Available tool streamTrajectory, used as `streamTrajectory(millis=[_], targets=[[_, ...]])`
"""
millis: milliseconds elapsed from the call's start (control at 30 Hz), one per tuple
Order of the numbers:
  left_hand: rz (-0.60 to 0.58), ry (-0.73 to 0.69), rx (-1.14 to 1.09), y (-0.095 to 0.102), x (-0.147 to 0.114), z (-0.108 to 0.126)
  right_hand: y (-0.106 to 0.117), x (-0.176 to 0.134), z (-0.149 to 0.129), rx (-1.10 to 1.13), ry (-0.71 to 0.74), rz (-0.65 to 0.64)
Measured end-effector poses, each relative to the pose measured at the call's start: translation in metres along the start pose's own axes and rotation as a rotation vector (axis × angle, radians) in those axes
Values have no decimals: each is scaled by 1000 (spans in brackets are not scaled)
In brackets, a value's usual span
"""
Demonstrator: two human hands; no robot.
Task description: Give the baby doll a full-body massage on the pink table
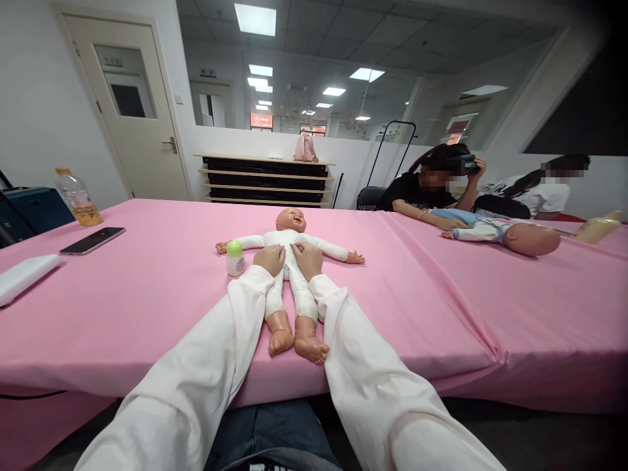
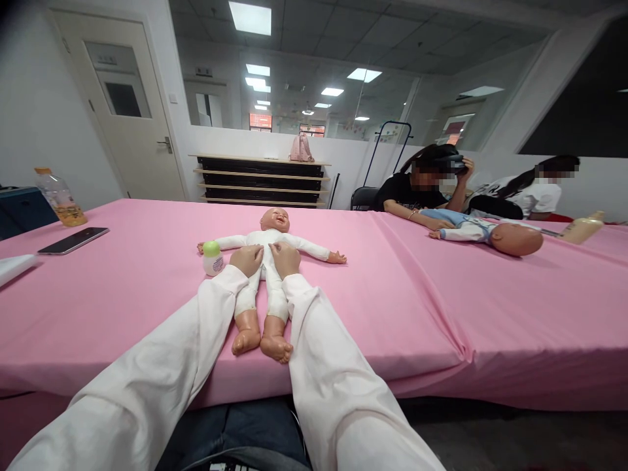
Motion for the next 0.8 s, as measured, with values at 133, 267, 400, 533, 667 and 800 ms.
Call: streamTrajectory(millis=[133, 267, 400, 533, 667, 800], targets=[[8, -140, -132, -11, 6, 1, -8, 6, 4, 28, 49, -40], [-69, -144, -243, -29, 15, -8, -17, 10, 7, 35, 89, -123], [-76, -29, -223, -29, 16, -14, -13, 9, 9, -19, 11, -62], [-21, 30, -153, -16, 9, -11, -3, 4, 7, -8, -37, 58], [36, -37, -124, -9, 4, -6, -4, 4, 3, 58, 92, 30], [12, -144, -217, -17, 9, -4, -14, 8, 4, 97, 168, -90]])
Point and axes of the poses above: each hand's wrist, its own x-axis towards the middle knuckle, its own y-axis out of the back of the hand, z = x × y, the point moved 4 cm from there along x, towards the middle knuckle, and after that the axes turned 9 degrees about x, right-handed, at the moved point
